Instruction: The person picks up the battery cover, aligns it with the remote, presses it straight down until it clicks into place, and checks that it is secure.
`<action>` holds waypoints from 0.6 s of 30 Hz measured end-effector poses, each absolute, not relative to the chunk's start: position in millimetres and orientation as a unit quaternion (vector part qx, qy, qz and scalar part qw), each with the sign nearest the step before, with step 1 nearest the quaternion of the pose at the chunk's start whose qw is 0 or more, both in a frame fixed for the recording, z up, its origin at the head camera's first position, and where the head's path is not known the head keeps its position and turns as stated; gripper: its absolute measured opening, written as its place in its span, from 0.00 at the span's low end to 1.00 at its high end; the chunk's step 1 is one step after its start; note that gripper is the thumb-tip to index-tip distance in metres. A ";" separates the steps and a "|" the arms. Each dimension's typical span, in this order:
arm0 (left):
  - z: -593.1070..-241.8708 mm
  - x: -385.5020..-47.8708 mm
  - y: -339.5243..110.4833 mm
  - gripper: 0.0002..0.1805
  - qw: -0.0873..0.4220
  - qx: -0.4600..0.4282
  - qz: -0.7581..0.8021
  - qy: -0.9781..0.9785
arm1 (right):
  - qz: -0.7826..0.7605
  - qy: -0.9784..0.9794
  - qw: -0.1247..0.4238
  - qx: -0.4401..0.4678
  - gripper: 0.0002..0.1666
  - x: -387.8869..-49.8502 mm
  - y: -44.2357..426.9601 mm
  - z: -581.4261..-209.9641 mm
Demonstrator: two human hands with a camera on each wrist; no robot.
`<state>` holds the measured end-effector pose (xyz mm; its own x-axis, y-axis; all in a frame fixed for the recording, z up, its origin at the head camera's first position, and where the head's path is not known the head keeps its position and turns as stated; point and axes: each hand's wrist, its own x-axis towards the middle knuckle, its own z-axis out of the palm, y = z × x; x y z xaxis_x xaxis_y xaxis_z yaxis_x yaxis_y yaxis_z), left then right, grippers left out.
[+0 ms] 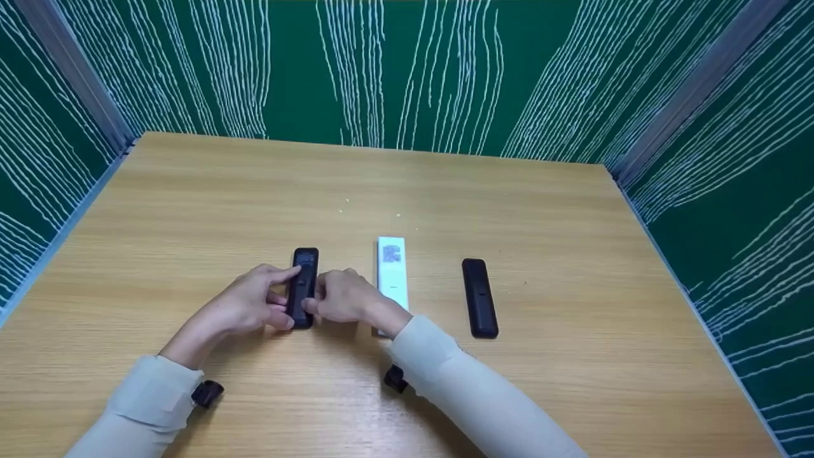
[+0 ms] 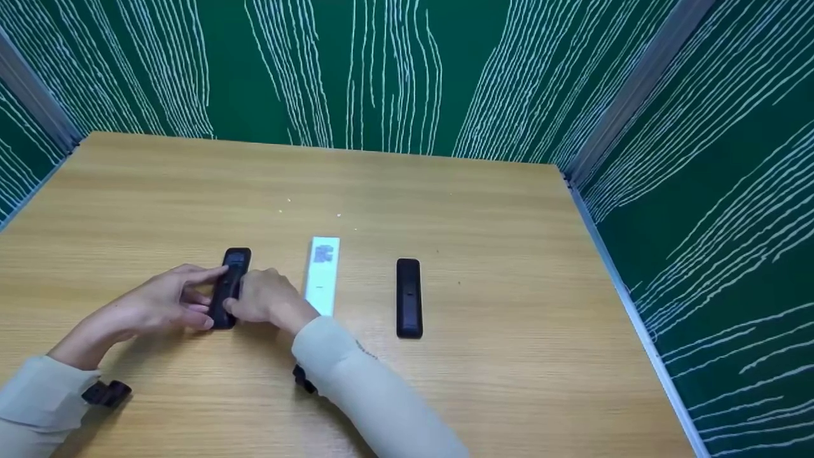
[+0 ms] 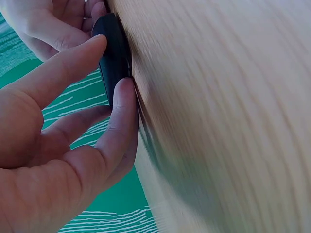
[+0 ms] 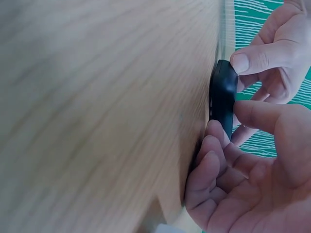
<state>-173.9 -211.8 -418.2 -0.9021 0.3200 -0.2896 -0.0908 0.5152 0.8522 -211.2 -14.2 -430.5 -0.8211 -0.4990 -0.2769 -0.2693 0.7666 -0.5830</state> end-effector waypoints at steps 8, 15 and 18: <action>-417.9 -174.1 -212.0 0.57 0.211 0.062 0.486 0.846 | -0.273 0.915 0.216 -0.206 0.14 -206.1 -15.3 -428.6; -417.8 -174.7 -211.5 0.58 0.210 0.063 0.481 0.849 | -0.261 0.916 0.214 -0.217 0.14 -204.0 -14.6 -427.7; -418.1 -175.2 -211.4 0.58 0.209 0.064 0.481 0.849 | -0.259 0.916 0.215 -0.219 0.15 -203.9 -14.3 -426.6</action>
